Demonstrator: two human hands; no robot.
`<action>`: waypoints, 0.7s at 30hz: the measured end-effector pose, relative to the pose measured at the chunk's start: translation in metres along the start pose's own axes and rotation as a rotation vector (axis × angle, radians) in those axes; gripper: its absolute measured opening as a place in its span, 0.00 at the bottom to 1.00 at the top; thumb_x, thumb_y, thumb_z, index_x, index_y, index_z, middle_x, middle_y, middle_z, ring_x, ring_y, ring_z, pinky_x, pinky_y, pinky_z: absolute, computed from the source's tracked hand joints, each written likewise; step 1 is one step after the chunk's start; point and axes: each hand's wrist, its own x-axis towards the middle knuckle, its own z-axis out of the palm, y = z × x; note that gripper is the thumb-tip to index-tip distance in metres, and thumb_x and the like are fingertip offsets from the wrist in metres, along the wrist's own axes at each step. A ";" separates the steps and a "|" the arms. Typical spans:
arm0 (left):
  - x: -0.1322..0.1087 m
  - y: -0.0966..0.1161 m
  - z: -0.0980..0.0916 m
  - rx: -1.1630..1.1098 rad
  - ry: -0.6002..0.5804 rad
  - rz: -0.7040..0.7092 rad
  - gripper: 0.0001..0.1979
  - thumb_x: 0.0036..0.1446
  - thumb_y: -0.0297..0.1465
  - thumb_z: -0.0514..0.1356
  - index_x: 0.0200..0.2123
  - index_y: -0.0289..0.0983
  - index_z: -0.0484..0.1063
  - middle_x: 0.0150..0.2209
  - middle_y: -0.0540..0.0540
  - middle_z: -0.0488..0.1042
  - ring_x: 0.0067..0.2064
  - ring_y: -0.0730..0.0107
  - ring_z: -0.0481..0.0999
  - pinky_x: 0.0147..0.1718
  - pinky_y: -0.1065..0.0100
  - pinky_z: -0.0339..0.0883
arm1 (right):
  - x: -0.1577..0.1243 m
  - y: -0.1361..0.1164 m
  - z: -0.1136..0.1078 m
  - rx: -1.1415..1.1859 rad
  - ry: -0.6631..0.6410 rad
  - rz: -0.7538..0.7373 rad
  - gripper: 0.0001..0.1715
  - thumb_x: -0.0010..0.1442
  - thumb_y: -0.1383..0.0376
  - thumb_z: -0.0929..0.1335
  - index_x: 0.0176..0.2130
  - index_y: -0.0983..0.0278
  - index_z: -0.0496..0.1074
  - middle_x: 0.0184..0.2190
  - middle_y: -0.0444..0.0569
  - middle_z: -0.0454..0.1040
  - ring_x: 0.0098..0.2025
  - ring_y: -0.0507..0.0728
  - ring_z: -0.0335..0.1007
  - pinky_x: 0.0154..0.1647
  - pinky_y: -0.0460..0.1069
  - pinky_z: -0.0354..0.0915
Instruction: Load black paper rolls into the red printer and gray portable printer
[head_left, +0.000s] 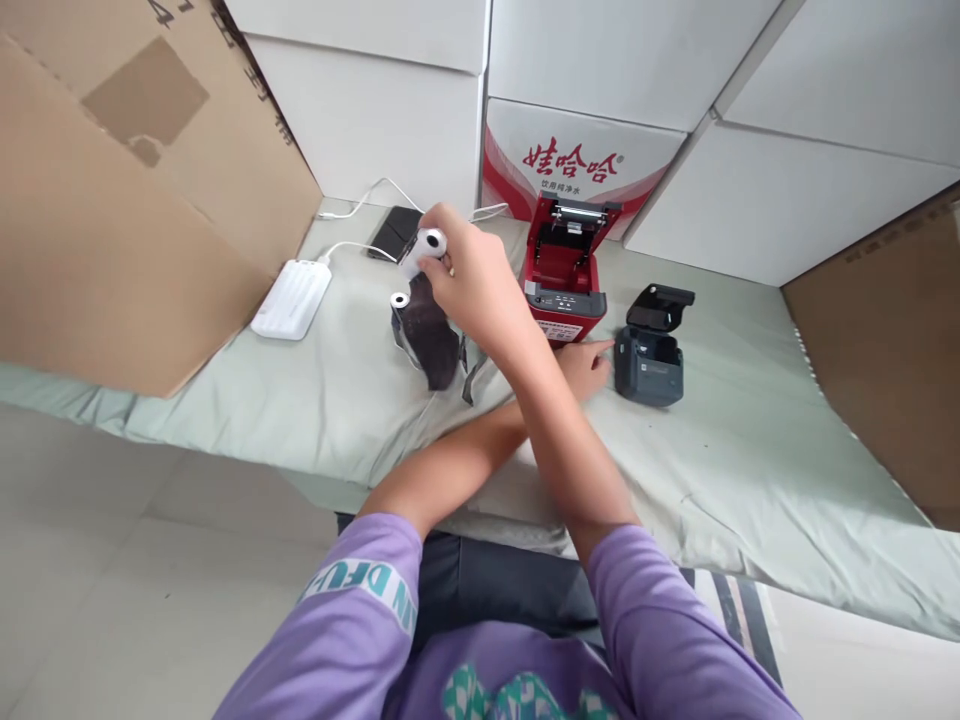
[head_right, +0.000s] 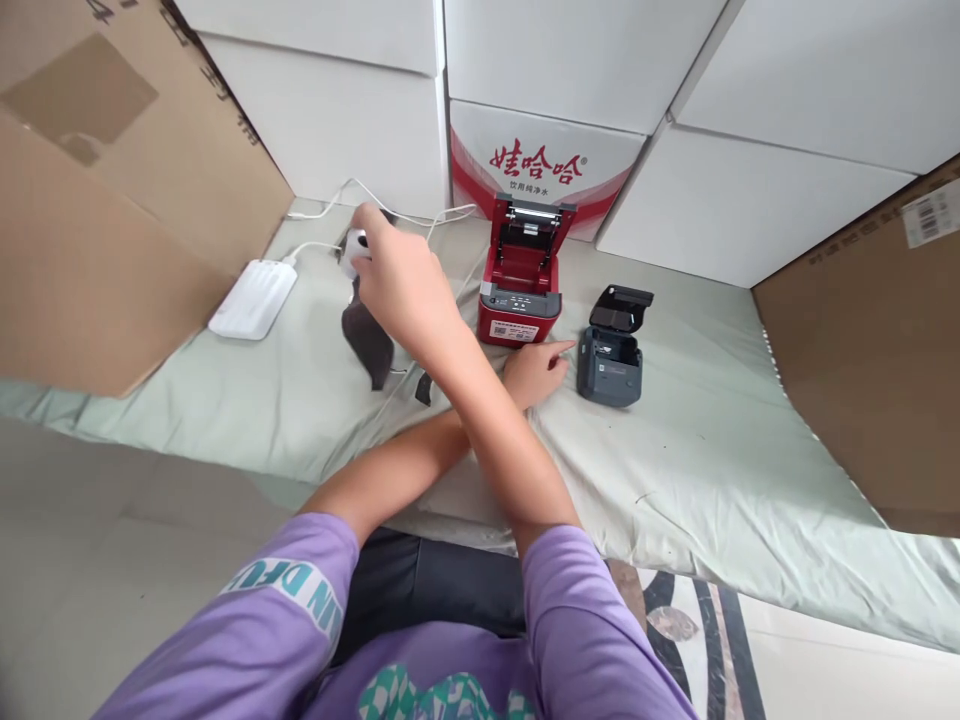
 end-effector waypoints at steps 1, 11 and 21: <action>0.001 -0.003 0.001 0.009 0.007 0.031 0.25 0.65 0.28 0.57 0.63 0.45 0.76 0.48 0.44 0.85 0.50 0.59 0.82 0.52 0.64 0.73 | 0.007 0.003 0.008 -0.047 -0.033 0.031 0.19 0.67 0.70 0.63 0.56 0.61 0.68 0.37 0.50 0.76 0.41 0.60 0.72 0.47 0.55 0.68; 0.006 -0.012 0.008 0.004 0.026 0.104 0.24 0.64 0.29 0.56 0.62 0.43 0.77 0.51 0.44 0.84 0.50 0.59 0.82 0.50 0.63 0.73 | 0.028 0.040 0.047 -0.249 -0.194 0.019 0.23 0.65 0.71 0.60 0.57 0.62 0.68 0.46 0.56 0.79 0.47 0.65 0.73 0.45 0.57 0.67; 0.006 -0.015 0.006 -0.002 0.027 0.147 0.24 0.65 0.28 0.55 0.61 0.40 0.77 0.50 0.43 0.84 0.49 0.61 0.82 0.52 0.65 0.73 | 0.020 0.035 0.070 -0.455 -0.339 0.072 0.25 0.65 0.76 0.60 0.56 0.66 0.72 0.51 0.60 0.79 0.54 0.67 0.72 0.52 0.57 0.66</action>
